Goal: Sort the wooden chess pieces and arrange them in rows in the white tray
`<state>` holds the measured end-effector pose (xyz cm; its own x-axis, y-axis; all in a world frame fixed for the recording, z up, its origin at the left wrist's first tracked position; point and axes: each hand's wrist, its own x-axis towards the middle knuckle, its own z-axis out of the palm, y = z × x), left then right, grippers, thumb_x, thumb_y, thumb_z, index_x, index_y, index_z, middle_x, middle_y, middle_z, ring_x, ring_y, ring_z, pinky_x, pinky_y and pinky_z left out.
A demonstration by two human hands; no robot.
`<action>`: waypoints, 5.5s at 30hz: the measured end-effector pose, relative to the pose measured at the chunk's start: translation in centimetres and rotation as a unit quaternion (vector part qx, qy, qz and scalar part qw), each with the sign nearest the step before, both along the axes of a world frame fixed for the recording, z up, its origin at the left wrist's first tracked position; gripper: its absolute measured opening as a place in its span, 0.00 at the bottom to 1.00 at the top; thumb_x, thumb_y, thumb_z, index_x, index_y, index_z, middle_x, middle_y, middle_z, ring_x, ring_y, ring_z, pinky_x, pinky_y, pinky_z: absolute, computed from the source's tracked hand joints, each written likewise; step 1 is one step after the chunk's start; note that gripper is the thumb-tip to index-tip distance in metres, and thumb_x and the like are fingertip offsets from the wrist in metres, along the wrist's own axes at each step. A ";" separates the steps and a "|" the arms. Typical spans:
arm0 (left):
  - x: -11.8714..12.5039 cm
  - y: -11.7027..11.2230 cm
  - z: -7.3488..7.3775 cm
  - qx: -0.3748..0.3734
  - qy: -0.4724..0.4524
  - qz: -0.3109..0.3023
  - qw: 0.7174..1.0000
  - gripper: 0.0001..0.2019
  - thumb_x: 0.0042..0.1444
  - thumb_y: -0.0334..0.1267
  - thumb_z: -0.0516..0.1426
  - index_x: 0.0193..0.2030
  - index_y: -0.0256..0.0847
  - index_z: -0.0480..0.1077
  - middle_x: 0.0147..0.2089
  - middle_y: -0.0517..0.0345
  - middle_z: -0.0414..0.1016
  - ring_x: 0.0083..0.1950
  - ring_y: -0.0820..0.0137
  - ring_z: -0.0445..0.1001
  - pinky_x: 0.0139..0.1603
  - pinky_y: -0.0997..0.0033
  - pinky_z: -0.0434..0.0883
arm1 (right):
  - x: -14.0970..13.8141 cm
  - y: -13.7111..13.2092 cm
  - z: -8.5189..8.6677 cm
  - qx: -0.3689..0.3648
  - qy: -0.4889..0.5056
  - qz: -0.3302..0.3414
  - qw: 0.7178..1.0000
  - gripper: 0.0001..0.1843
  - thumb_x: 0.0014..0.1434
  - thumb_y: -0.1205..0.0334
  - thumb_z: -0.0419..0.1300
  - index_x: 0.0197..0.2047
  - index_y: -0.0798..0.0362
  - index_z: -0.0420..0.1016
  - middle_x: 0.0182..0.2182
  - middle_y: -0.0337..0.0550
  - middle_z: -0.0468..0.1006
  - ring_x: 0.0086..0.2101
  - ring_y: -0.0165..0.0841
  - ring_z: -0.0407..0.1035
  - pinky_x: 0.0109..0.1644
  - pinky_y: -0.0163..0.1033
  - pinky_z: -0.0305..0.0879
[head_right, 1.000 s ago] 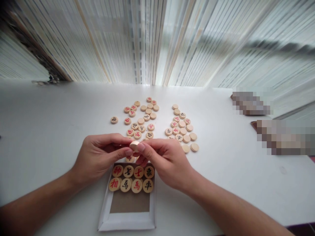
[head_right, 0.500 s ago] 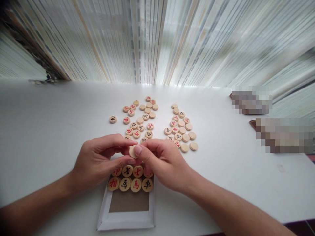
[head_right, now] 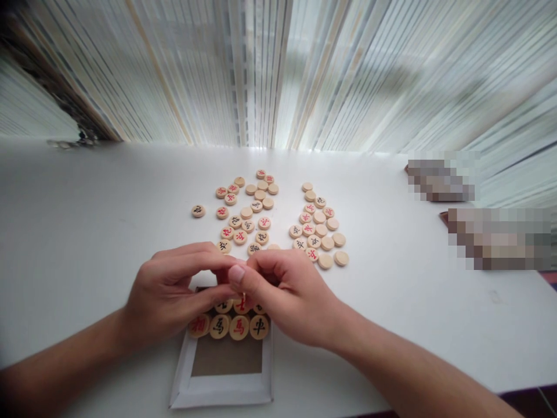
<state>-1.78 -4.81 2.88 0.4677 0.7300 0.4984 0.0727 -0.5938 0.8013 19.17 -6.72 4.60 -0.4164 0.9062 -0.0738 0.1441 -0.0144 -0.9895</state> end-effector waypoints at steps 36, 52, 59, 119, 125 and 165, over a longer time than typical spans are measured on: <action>-0.1 -0.1 0.1 0.011 -0.006 0.014 1.000 0.10 0.60 0.31 0.69 0.49 0.42 0.83 0.32 0.59 0.79 0.31 0.73 0.76 0.37 0.75 0.76 | 0.5 0.1 0.3 -0.022 0.030 0.024 0.999 0.23 0.69 0.47 0.63 0.29 0.55 0.77 0.22 0.40 0.75 0.23 0.27 0.58 0.26 0.34 0.53; -0.1 0.1 0.0 0.004 -0.038 0.026 0.999 0.11 0.59 0.31 0.70 0.49 0.40 0.83 0.33 0.56 0.83 0.31 0.73 0.78 0.36 0.75 0.78 | 0.7 0.1 0.1 -0.013 0.049 0.028 0.998 0.17 0.68 0.51 0.63 0.33 0.55 0.77 0.26 0.42 0.77 0.26 0.30 0.64 0.29 0.36 0.58; 0.0 0.1 0.1 -0.010 -0.043 0.021 0.999 0.13 0.57 0.29 0.71 0.49 0.39 0.82 0.36 0.54 0.85 0.31 0.72 0.80 0.34 0.74 0.80 | 0.4 0.0 0.0 0.004 0.046 -0.002 0.999 0.20 0.67 0.45 0.66 0.35 0.54 0.78 0.27 0.43 0.77 0.28 0.31 0.69 0.31 0.36 0.64; -2.5 0.0 -1.0 0.069 0.075 0.146 0.984 0.05 0.62 0.26 0.63 0.40 0.35 0.82 0.34 0.58 0.84 0.26 0.78 0.72 0.30 0.77 0.71 | -3.3 -5.6 -1.8 0.461 -0.282 0.185 0.821 0.07 0.71 0.69 0.60 0.43 0.59 0.80 0.29 0.41 0.75 0.26 0.35 0.66 0.28 0.45 0.57; -2.7 0.0 -1.0 0.074 0.086 0.141 0.984 0.06 0.61 0.25 0.63 0.40 0.35 0.82 0.34 0.58 0.84 0.26 0.77 0.73 0.30 0.78 0.71 | -3.1 -5.5 -2.3 0.490 -0.282 0.168 0.807 0.07 0.69 0.72 0.61 0.44 0.62 0.82 0.28 0.41 0.74 0.25 0.35 0.63 0.27 0.45 0.55; -2.9 1.9 -0.6 0.028 0.057 0.238 0.969 0.07 0.63 0.37 0.62 0.43 0.44 0.83 0.34 0.58 0.85 0.30 0.70 0.80 0.31 0.70 0.76 | 1.6 1.7 -1.7 0.413 -0.221 -0.148 0.871 0.21 0.67 0.60 0.65 0.22 0.53 0.75 0.15 0.35 0.68 0.18 0.26 0.59 0.23 0.36 0.52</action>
<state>-4.68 -2.96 2.29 0.1389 0.8493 0.5093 0.4346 -0.5144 0.7393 20.80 -5.00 2.88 -0.2517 0.7885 0.5611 0.6251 0.5751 -0.5277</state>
